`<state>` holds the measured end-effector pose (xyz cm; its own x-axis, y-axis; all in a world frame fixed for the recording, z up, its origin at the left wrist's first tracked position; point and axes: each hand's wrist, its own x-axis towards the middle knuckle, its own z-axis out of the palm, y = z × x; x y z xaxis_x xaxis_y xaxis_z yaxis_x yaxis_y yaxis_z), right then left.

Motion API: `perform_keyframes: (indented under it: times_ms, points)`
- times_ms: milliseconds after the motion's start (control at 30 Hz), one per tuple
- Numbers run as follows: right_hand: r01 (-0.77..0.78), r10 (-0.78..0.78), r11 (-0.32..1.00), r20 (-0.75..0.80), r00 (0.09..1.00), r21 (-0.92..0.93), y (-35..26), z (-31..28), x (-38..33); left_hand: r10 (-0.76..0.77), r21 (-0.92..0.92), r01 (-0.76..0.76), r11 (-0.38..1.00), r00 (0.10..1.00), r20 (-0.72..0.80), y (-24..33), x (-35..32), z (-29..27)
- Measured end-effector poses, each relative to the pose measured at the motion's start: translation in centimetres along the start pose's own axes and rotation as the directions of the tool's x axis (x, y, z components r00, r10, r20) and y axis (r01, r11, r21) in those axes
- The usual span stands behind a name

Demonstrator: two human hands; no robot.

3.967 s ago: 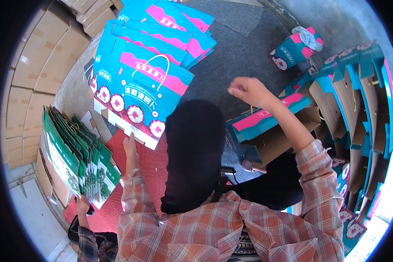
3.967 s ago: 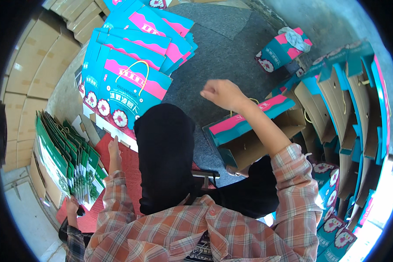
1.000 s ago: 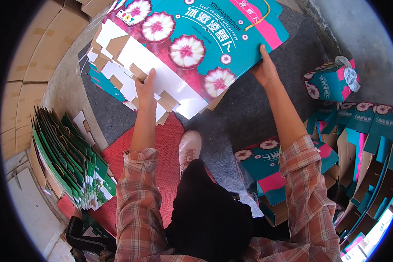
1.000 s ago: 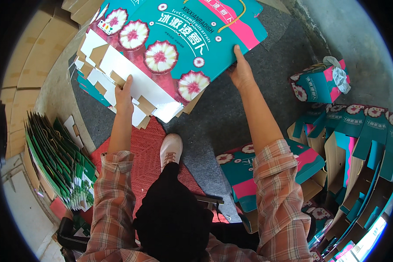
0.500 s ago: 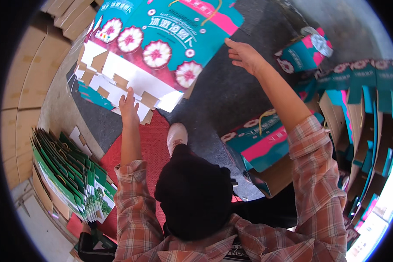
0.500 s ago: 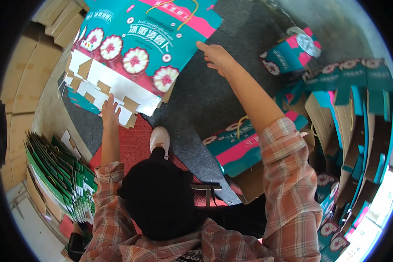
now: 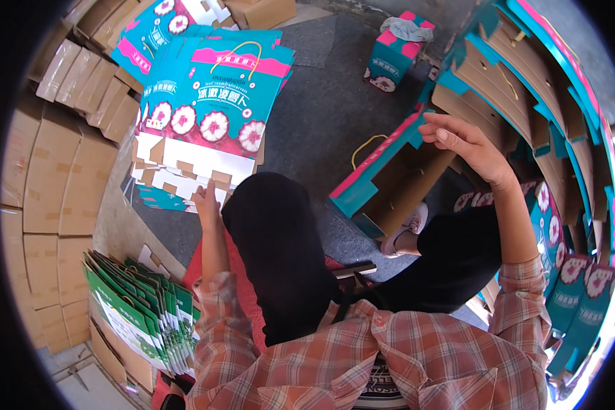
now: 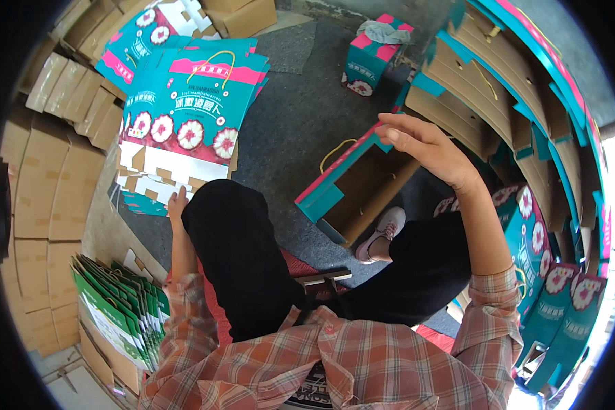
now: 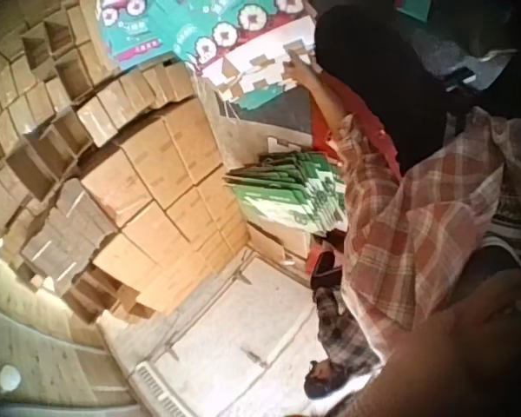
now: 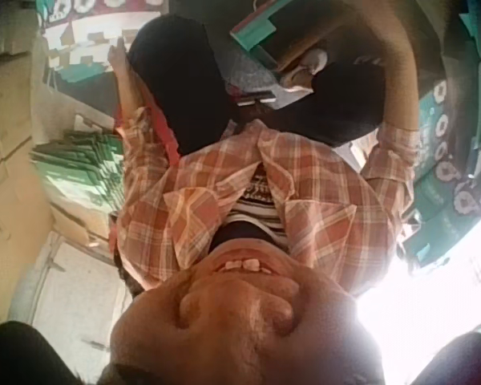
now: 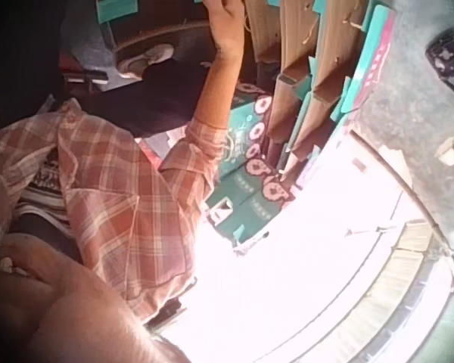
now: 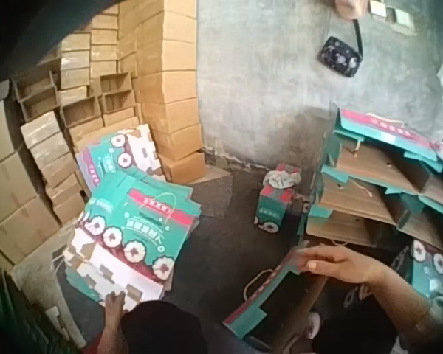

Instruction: Folding and assembling flat-packed cardboard gift boxes into their final shape and stacking them.

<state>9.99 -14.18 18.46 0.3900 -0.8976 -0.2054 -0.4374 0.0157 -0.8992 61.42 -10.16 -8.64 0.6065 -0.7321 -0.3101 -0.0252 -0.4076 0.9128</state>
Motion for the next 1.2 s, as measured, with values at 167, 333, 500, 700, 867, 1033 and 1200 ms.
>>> perform_keyframes:
  times_ms: [167, 333, 500, 700, 867, 1033, 1200]
  points:
    - [0.051, 0.006, 0.978, -0.270, 0.963, 0.202, 5.9, -3.1, -5.4, 0.310, -0.165, -0.308, 0.937, 0.951, -0.014, 11.8, -11.7, -1.2]
    - [0.161, -0.048, 0.968, -0.484, 0.874, 0.195, 6.3, -4.0, -5.4, 0.757, -0.208, -0.749, 0.629, 0.651, -0.054, 23.8, -27.3, 2.4]
    - [-0.044, -0.223, 0.915, -0.593, 0.774, -0.400, 8.1, -3.2, -4.0, 0.732, 0.061, -0.922, 0.382, 0.342, 0.589, 18.7, -26.7, 13.5]
    - [-0.492, -0.028, 0.487, -0.576, 0.817, -0.722, 10.6, -3.1, -3.4, 0.482, 0.139, -0.853, 0.504, 0.411, 0.774, 11.9, -21.7, 21.1]
    - [-0.460, -0.081, 0.474, -0.557, 0.826, -0.751, 15.0, -5.4, -0.7, 0.394, 0.174, -0.879, 0.444, 0.366, 0.843, 10.8, -22.8, 22.7]
    - [-0.319, 0.223, 0.493, -0.236, 0.946, -0.810, 12.1, -4.6, 2.5, 0.332, 0.259, -0.834, 0.487, 0.451, 0.828, 10.4, -20.4, 21.2]
    - [-0.219, 0.371, 0.310, -0.094, 0.924, -0.925, 14.5, -3.1, 4.4, 0.333, 0.261, -0.852, 0.453, 0.434, 0.837, 10.0, -20.8, 21.5]
